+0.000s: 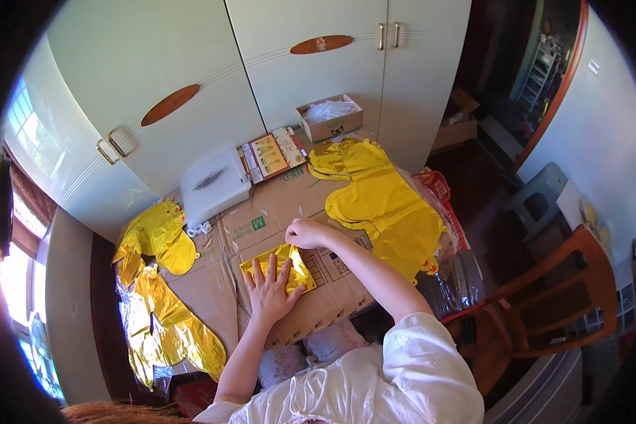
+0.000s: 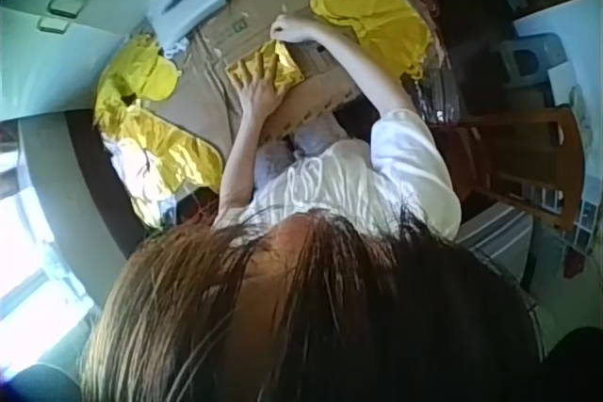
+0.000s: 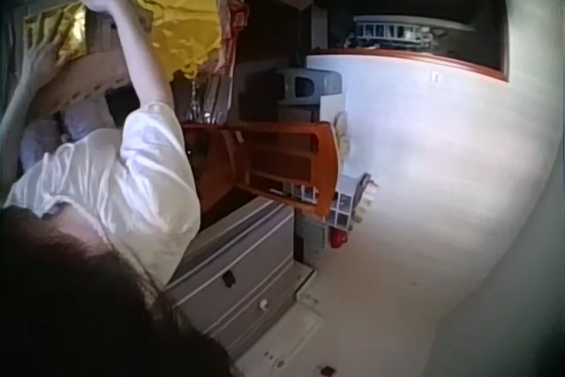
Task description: Folding gold foil star-shaped balloons on a flat surface.
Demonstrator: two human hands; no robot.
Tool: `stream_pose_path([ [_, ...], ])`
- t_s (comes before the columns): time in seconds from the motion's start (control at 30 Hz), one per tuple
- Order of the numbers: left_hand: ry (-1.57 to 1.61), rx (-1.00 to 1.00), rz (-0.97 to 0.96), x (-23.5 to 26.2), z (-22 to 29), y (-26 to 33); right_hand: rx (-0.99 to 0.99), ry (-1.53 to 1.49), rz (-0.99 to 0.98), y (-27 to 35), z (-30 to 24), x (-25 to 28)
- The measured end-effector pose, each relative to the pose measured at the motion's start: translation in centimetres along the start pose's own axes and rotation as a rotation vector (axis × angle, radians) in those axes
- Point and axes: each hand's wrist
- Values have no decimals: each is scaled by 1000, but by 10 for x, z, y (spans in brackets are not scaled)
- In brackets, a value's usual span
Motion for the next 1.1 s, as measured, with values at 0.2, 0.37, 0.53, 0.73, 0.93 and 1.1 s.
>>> stream_pose_path([
  [0.2, 13, -2, 33, -4, -4, 4, -159, -317, 5, 2, 4, -9],
  [0.37, 13, 16, 73, -9, -4, 4, 19, 163, -78, -1, -20, 1],
  [0.53, 83, 59, 166, -6, -2, 4, -26, 127, -289, -15, -30, 8],
  [0.73, 259, 102, 575, -5, -21, 7, 87, 150, -161, -10, -50, 21],
  [0.93, 405, 221, 864, 40, -59, 15, 631, 202, 598, 51, -81, 18],
  [1.1, 445, 212, 552, 33, -71, 34, 846, 594, 653, 85, -53, -10],
])
Point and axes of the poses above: each hand's wrist, its own y-axis away from the middle knuckle, its own x-axis out of the back of the hand, z = x × y, and after that the axes turned 11 degrees about z, right-handed
